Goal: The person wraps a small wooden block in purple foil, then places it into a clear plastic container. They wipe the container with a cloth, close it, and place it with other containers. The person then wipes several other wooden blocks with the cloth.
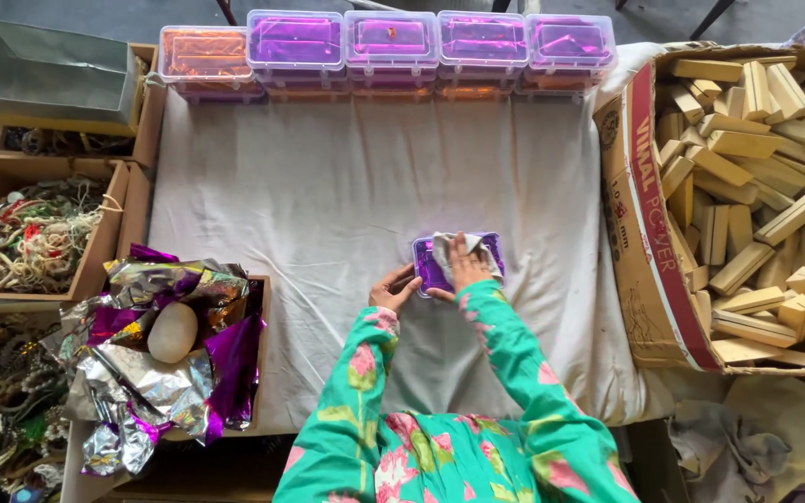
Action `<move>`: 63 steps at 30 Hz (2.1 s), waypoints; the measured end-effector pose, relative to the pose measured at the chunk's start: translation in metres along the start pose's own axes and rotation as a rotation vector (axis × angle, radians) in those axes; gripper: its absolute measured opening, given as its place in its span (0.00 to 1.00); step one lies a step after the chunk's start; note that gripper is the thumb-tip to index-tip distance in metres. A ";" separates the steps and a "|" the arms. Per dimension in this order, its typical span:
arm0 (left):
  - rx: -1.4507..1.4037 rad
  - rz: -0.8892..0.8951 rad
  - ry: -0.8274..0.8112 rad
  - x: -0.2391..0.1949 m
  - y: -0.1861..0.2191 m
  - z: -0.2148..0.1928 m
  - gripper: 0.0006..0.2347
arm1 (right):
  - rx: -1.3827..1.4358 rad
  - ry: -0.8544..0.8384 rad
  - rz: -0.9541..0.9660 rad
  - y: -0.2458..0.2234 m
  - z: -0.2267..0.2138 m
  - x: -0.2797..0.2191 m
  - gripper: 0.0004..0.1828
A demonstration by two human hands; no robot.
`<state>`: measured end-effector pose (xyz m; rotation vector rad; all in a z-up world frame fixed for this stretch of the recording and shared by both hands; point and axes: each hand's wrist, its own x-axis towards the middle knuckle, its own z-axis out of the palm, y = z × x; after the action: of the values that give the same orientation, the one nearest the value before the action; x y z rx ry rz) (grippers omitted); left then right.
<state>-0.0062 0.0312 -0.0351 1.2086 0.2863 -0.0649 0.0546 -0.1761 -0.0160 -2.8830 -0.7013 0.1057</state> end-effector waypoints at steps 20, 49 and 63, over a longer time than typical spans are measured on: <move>-0.018 0.011 -0.002 0.003 -0.019 -0.007 0.21 | -0.114 0.217 0.310 -0.053 0.011 -0.062 0.74; 0.021 0.092 -0.029 0.008 -0.030 -0.001 0.20 | -0.252 0.103 0.412 -0.013 0.025 -0.068 0.61; 0.175 0.167 0.149 -0.001 -0.037 -0.014 0.13 | 0.021 0.021 0.042 0.040 0.011 -0.041 0.67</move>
<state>-0.0170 0.0311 -0.0736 1.4102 0.3139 0.1487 0.0346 -0.2285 -0.0326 -2.8750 -0.6324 0.0872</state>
